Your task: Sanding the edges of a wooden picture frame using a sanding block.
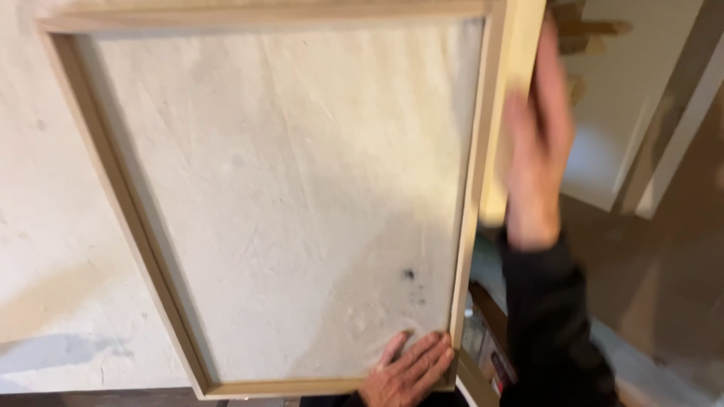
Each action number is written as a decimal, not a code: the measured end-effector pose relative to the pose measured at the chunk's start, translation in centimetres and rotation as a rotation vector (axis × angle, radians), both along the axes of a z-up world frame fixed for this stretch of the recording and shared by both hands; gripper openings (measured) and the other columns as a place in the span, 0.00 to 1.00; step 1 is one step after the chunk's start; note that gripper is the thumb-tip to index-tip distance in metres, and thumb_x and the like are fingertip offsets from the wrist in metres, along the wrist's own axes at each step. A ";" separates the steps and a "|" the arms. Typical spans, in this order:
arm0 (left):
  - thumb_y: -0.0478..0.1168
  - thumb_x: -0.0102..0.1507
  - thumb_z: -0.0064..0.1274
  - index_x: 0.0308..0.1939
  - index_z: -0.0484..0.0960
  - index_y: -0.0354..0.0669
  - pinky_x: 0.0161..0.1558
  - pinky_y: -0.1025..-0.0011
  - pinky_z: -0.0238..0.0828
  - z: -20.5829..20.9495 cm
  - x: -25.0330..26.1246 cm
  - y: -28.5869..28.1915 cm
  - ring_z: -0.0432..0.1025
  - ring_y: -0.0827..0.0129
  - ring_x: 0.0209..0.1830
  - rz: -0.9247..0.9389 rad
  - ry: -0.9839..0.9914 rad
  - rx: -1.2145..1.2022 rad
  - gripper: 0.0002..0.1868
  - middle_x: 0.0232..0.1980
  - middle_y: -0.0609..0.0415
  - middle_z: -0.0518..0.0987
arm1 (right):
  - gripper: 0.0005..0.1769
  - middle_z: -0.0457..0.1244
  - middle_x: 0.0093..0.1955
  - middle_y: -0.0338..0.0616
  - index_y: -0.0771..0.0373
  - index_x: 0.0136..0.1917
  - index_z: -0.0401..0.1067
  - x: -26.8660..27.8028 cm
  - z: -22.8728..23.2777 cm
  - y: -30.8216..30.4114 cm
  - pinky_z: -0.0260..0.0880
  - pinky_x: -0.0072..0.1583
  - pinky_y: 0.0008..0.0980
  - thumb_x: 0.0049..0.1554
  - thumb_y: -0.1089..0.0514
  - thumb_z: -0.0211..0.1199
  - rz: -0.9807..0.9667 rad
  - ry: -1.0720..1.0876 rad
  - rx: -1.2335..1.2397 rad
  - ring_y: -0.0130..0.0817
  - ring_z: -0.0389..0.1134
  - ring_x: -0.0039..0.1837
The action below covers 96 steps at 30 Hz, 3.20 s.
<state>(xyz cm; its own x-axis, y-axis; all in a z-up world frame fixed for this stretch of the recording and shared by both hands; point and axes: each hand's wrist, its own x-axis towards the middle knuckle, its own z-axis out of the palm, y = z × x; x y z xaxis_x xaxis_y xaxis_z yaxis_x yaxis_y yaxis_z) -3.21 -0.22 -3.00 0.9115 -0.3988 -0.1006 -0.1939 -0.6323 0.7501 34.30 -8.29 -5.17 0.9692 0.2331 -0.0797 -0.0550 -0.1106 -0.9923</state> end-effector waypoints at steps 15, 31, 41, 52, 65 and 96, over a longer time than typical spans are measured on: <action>0.40 0.68 0.45 0.76 0.71 0.40 0.76 0.51 0.54 0.1 0.5 0.0 0.63 0.61 0.81 0.040 0.014 -0.106 0.30 0.79 0.48 0.69 | 0.28 0.49 0.86 0.48 0.59 0.82 0.52 2.4 2.0 2.0 0.59 0.80 0.36 0.74 0.51 0.53 0.034 -0.167 -0.388 0.39 0.57 0.83; 0.42 0.68 0.49 0.77 0.69 0.40 0.77 0.49 0.52 -0.4 0.4 0.1 0.62 0.61 0.82 0.010 -0.020 -0.050 0.32 0.80 0.48 0.68 | 0.20 0.53 0.76 0.56 0.61 0.77 0.59 6.3 -2.8 -0.5 0.70 0.57 0.32 0.74 0.64 0.53 0.086 -0.281 -0.596 0.45 0.61 0.72; 0.44 0.67 0.56 0.74 0.67 0.43 0.77 0.54 0.42 -4.0 14.3 18.8 0.54 0.53 0.80 -0.449 -0.866 1.573 0.32 0.79 0.44 0.62 | 0.29 0.58 0.83 0.50 0.67 0.84 0.55 -5.9 2.5 -11.1 0.60 0.76 0.31 0.73 0.60 0.56 -0.122 -0.040 -0.399 0.32 0.61 0.76; 0.35 0.72 0.53 0.62 0.76 0.38 0.65 0.56 0.71 -0.7 33.7 33.7 0.70 0.52 0.62 0.005 -0.398 0.600 0.15 0.60 0.46 0.75 | 0.31 0.64 0.69 0.41 0.63 0.84 0.58 -26.9 1.2 -21.0 0.64 0.67 0.26 0.70 0.62 0.54 -0.485 0.447 -0.372 0.24 0.64 0.64; 0.39 0.81 0.51 0.61 0.77 0.34 0.46 0.70 0.69 -2.3 15.5 48.0 0.71 0.68 0.51 0.609 0.039 0.341 0.11 0.53 0.50 0.79 | 0.30 0.60 0.78 0.45 0.62 0.83 0.59 -30.3 2.0 -21.2 0.59 0.73 0.29 0.68 0.63 0.54 -0.365 0.403 -0.357 0.28 0.61 0.73; 0.64 0.68 0.58 0.82 0.56 0.37 0.85 0.38 0.34 -3.1 27.5 12.1 0.46 0.47 0.87 0.260 -0.398 0.399 0.50 0.85 0.38 0.51 | 0.32 0.52 0.84 0.49 0.65 0.82 0.55 -20.1 2.5 -8.3 0.56 0.79 0.36 0.67 0.67 0.55 -0.222 0.441 0.289 0.37 0.56 0.82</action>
